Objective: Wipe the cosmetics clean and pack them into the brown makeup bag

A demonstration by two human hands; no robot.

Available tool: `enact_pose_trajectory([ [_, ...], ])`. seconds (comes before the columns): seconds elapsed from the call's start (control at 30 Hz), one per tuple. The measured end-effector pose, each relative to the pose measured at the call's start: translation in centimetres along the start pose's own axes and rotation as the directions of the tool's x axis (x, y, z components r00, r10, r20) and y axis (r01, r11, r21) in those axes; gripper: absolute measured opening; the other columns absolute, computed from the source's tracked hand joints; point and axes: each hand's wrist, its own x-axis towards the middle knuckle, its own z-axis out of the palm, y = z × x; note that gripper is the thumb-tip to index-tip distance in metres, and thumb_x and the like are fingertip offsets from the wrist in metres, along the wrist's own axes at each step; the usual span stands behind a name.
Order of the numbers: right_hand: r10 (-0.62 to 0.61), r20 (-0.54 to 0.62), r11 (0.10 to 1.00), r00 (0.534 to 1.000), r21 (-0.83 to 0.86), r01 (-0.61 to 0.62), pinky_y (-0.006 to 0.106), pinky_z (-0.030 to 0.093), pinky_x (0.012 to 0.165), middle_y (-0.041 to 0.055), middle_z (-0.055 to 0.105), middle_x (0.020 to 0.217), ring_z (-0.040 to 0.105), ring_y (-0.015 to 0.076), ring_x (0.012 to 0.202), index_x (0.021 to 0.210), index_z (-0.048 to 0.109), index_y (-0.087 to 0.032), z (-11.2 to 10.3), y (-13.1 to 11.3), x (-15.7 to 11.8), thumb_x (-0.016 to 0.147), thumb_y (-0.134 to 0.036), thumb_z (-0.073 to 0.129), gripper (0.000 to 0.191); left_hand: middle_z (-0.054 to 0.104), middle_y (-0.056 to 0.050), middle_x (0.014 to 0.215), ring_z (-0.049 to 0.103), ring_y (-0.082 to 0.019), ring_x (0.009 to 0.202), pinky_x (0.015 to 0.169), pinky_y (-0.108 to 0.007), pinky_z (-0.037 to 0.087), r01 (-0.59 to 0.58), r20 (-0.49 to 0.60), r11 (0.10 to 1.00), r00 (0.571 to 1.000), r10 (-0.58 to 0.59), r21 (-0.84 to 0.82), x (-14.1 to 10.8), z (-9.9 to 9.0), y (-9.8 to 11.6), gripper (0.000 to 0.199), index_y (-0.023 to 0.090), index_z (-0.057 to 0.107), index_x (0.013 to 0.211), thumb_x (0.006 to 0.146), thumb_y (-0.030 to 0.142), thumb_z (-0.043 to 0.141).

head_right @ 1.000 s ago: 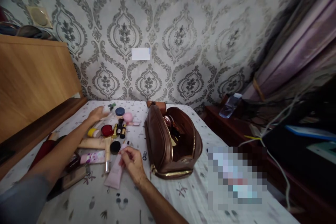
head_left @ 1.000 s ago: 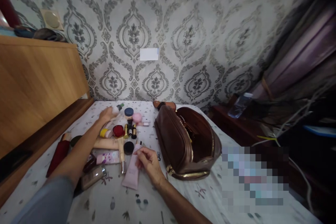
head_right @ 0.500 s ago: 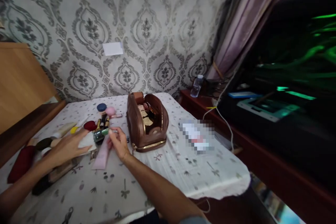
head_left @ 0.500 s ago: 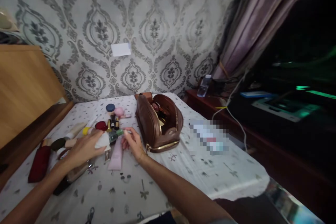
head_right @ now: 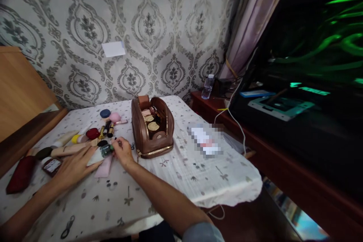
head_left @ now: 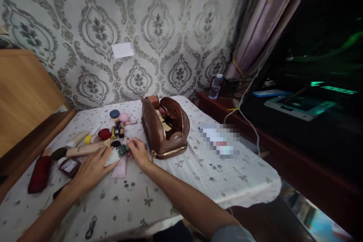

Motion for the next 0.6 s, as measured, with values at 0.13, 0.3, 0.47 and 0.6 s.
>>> enact_pose_trajectory([
  [0.13, -0.014, 0.010, 0.998, 1.000, -0.057, 0.014, 0.022, 0.028, 0.039, -0.0081, 0.047, 0.046, 0.038, 0.0090, 0.037, 0.070, 0.051, -0.022, -0.1, 0.4, 0.2, 0.081, -0.054, 0.057, 0.034, 0.068, -0.013, 0.116, 0.068, -0.030, 0.102, 0.072, -0.035, 0.054, 0.038, 0.028, 0.999, 0.999, -0.038, 0.011, -0.5, 0.5, 0.6, 0.040, 0.019, 0.059, 0.120, 0.097, 0.049, 0.047],
  [0.3, -0.027, 0.044, 0.997, 0.999, -0.076, 0.031, 0.023, 0.027, 0.040, -0.0079, 0.047, 0.048, 0.037, 0.0092, 0.039, 0.074, 0.050, -0.023, 0.0, 0.7, 0.1, 0.078, -0.061, 0.056, 0.039, 0.069, -0.018, 0.113, 0.064, -0.035, 0.108, 0.094, -0.047, 0.048, -0.003, -0.065, 0.985, 0.998, 0.015, 0.174, -0.2, 0.5, 1.5, 0.045, 0.013, 0.060, 0.121, 0.096, 0.050, 0.053],
  [0.47, -0.128, 0.116, 0.982, 0.985, -0.122, 0.142, 0.024, 0.030, 0.045, -0.0071, 0.046, 0.053, 0.039, 0.0103, 0.045, 0.076, 0.051, -0.022, 0.1, 0.5, -0.4, 0.080, -0.058, 0.057, 0.036, 0.068, -0.016, 0.113, 0.062, -0.032, 0.108, 0.096, -0.046, 0.046, -0.021, -0.011, 0.989, 1.000, 0.023, 0.149, 1.1, 0.2, 3.4, 0.044, 0.013, 0.056, 0.128, 0.095, 0.042, 0.058],
  [0.6, -0.184, 0.141, 0.970, 0.973, -0.133, 0.203, 0.024, 0.033, 0.049, -0.0054, 0.046, 0.058, 0.042, 0.0120, 0.054, 0.077, 0.054, -0.022, 0.1, 0.0, -0.8, 0.081, -0.054, 0.059, 0.033, 0.066, -0.014, 0.114, 0.061, -0.031, 0.108, 0.091, -0.043, 0.049, 0.016, 0.067, 0.999, 0.998, -0.019, 0.041, 1.9, -0.7, 3.8, 0.039, 0.016, 0.056, 0.124, 0.094, 0.040, 0.060],
])
